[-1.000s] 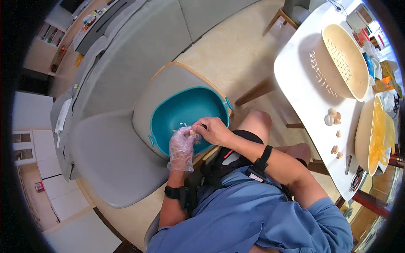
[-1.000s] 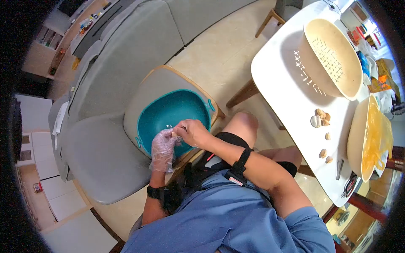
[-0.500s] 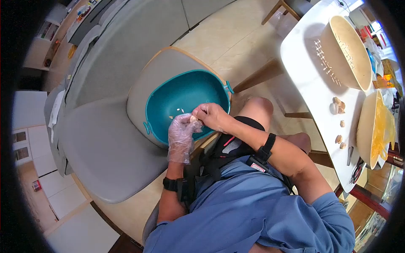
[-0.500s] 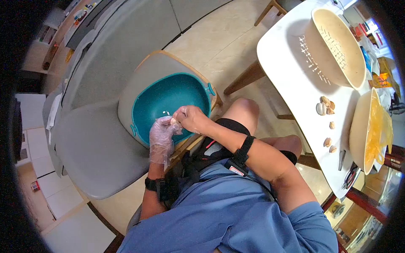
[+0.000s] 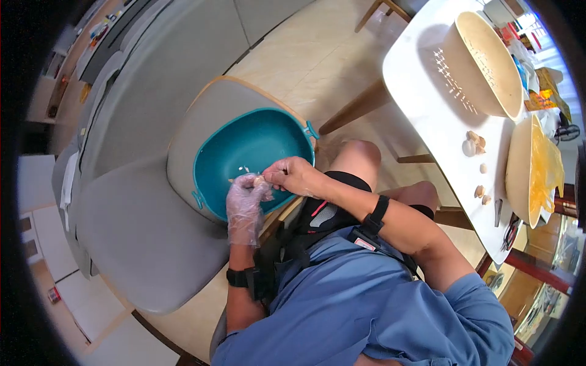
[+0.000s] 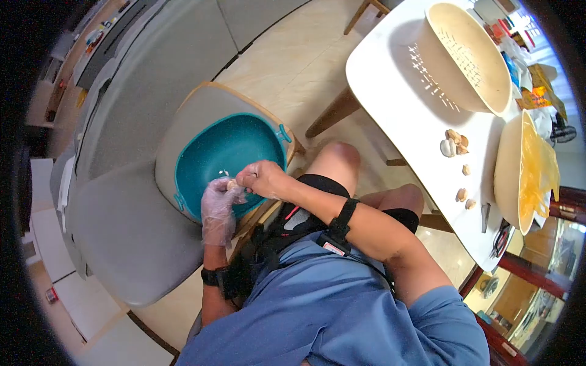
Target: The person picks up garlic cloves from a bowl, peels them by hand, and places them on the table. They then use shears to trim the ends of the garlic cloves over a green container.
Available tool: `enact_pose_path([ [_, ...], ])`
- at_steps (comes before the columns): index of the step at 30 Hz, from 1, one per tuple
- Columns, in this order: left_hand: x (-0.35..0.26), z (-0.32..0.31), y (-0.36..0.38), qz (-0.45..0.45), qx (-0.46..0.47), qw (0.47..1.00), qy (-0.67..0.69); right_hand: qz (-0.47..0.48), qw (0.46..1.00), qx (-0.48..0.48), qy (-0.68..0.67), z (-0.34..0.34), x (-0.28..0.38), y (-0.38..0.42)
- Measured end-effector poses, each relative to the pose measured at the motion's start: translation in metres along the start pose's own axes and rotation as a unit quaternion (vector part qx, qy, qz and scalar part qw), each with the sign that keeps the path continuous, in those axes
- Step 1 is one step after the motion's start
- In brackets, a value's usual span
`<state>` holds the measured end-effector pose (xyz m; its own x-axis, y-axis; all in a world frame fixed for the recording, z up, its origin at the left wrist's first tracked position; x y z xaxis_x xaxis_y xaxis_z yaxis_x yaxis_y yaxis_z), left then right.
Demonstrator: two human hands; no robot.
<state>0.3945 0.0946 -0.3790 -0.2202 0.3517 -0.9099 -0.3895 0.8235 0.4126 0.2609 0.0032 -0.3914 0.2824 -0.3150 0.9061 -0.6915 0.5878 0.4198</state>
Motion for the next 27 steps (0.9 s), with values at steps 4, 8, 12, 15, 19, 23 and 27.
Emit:
enact_pose_path([
  [4, -0.021, 0.007, -0.001, -0.028, -0.017, 0.999, -0.016, -0.047, 0.995, -0.080, -0.022, 0.031, 0.010, 0.014],
  [8, -0.042, 0.004, -0.005, -0.030, -0.051, 0.998, 0.011, -0.049, 0.979, -0.181, -0.083, 0.091, 0.013, 0.030],
  [12, -0.043, 0.001, -0.018, -0.020, -0.049, 0.999, 0.009, -0.022, 0.962, -0.273, -0.009, 0.156, -0.033, -0.002],
  [15, -0.043, 0.001, -0.020, -0.018, -0.035, 0.999, -0.016, -0.061, 0.968, -0.242, 0.035, 0.175, -0.066, -0.050],
  [19, -0.040, 0.003, -0.013, 0.004, -0.035, 0.999, -0.034, -0.121, 0.960, -0.175, 0.182, 0.156, -0.079, -0.091],
  [23, -0.038, 0.003, -0.010, 0.039, -0.035, 0.996, -0.069, -0.167, 0.934, -0.096, 0.301, 0.158, -0.073, -0.119],
  [27, -0.032, -0.004, -0.009, 0.067, -0.023, 0.992, -0.107, -0.208, 0.931, -0.002, 0.300, 0.160, -0.089, -0.127],
])
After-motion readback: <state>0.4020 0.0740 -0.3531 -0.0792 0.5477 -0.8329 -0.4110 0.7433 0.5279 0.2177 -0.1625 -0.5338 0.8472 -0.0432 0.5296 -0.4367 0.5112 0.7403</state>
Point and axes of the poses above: each hand's wrist, its own y-axis away from the middle knuckle, its own z-axis out of the back of the hand, x = y × z, the point moved 5 cm from there along -y, towards the middle knuckle, and after that the axes turned 3 degrees about -z, right-handed, at the moved point
